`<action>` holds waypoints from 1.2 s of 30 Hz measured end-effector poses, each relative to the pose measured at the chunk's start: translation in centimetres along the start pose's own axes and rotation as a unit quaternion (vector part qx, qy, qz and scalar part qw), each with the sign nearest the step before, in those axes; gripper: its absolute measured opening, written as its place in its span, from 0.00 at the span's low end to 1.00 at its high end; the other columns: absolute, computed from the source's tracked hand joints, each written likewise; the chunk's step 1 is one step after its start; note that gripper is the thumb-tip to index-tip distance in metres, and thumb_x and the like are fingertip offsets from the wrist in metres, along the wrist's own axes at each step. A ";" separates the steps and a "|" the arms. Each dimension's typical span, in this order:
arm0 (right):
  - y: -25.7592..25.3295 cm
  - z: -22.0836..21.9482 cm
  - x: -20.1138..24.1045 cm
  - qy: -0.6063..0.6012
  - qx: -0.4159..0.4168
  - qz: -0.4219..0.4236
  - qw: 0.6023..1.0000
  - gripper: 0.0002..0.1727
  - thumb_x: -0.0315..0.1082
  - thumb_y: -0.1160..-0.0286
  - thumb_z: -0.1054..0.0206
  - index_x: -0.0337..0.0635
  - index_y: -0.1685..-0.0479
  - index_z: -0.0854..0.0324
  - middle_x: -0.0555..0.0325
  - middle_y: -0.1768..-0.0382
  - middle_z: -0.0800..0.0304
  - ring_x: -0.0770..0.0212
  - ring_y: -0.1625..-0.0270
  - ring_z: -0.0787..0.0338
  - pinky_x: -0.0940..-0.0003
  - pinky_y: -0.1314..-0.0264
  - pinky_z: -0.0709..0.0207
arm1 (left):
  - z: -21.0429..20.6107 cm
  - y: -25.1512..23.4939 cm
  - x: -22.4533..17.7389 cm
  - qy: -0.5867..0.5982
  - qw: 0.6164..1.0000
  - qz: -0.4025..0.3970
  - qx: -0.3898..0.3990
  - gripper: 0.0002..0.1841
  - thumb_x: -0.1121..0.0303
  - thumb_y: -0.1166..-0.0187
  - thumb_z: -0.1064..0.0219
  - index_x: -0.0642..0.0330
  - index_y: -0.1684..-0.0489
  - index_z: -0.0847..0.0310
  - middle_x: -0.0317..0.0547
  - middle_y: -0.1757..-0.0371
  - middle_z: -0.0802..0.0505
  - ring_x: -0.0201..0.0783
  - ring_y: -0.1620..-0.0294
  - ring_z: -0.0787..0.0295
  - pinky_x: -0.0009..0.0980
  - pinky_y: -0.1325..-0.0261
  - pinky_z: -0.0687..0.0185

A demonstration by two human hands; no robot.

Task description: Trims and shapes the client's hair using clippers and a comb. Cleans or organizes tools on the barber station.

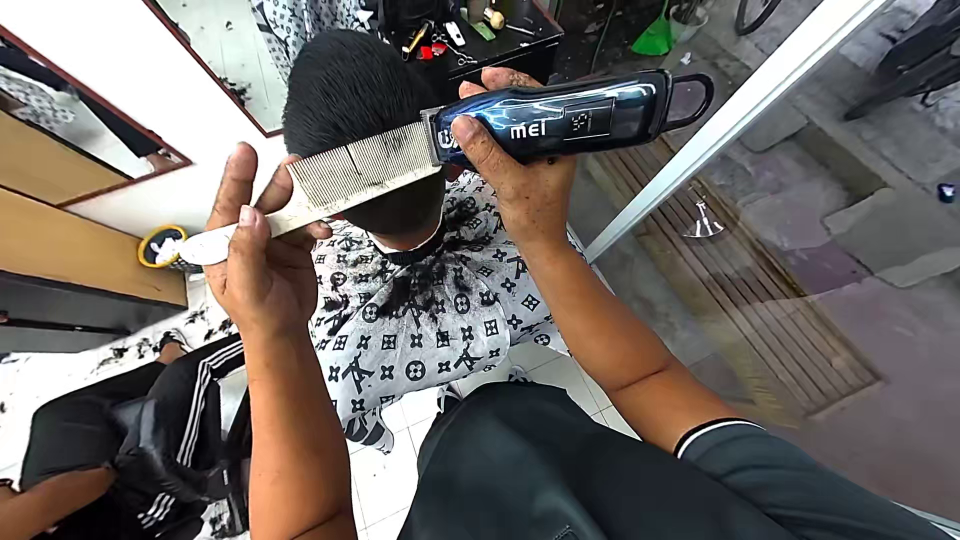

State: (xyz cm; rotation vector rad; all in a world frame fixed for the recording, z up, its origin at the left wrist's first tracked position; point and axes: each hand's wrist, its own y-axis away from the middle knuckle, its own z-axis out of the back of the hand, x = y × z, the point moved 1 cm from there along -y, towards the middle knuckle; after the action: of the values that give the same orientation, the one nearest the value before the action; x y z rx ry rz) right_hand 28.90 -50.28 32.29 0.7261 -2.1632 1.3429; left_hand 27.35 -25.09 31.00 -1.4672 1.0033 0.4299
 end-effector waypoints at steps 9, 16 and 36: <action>1.1 -2.1 2.5 -0.015 0.105 0.031 0.994 0.32 0.22 0.41 0.18 0.18 0.36 0.25 0.39 0.38 0.11 0.55 0.32 0.11 0.60 0.24 0.18 | -1.3 0.6 -2.1 -0.036 0.998 0.040 0.019 0.27 0.61 0.11 0.44 0.50 0.13 0.40 0.36 0.28 0.12 0.30 0.54 0.06 0.23 0.58 0.09; 0.3 5.3 4.7 0.030 0.050 0.024 0.998 0.30 0.28 0.34 0.20 0.36 0.30 0.23 0.48 0.35 0.10 0.48 0.30 0.11 0.50 0.24 0.17 | -2.6 -4.1 -3.3 0.034 0.941 0.062 -0.330 0.19 0.65 0.07 0.60 0.46 0.24 0.34 0.31 0.38 0.08 0.28 0.48 0.09 0.27 0.45 0.13; 3.3 20.8 5.7 0.039 0.037 -0.091 0.994 0.34 0.37 0.33 0.19 0.33 0.28 0.25 0.48 0.43 0.05 0.49 0.37 0.06 0.54 0.28 0.14 | -5.8 -4.2 -3.4 0.112 0.933 0.008 -0.343 0.13 0.66 0.11 0.56 0.48 0.49 0.22 0.27 0.66 0.14 0.21 0.67 0.16 0.18 0.57 0.17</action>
State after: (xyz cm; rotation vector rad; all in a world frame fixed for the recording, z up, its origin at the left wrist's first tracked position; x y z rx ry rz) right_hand 19.87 -69.00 25.57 0.8615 -1.9453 1.3380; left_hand 27.00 -29.95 37.30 -2.1744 1.1008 0.6812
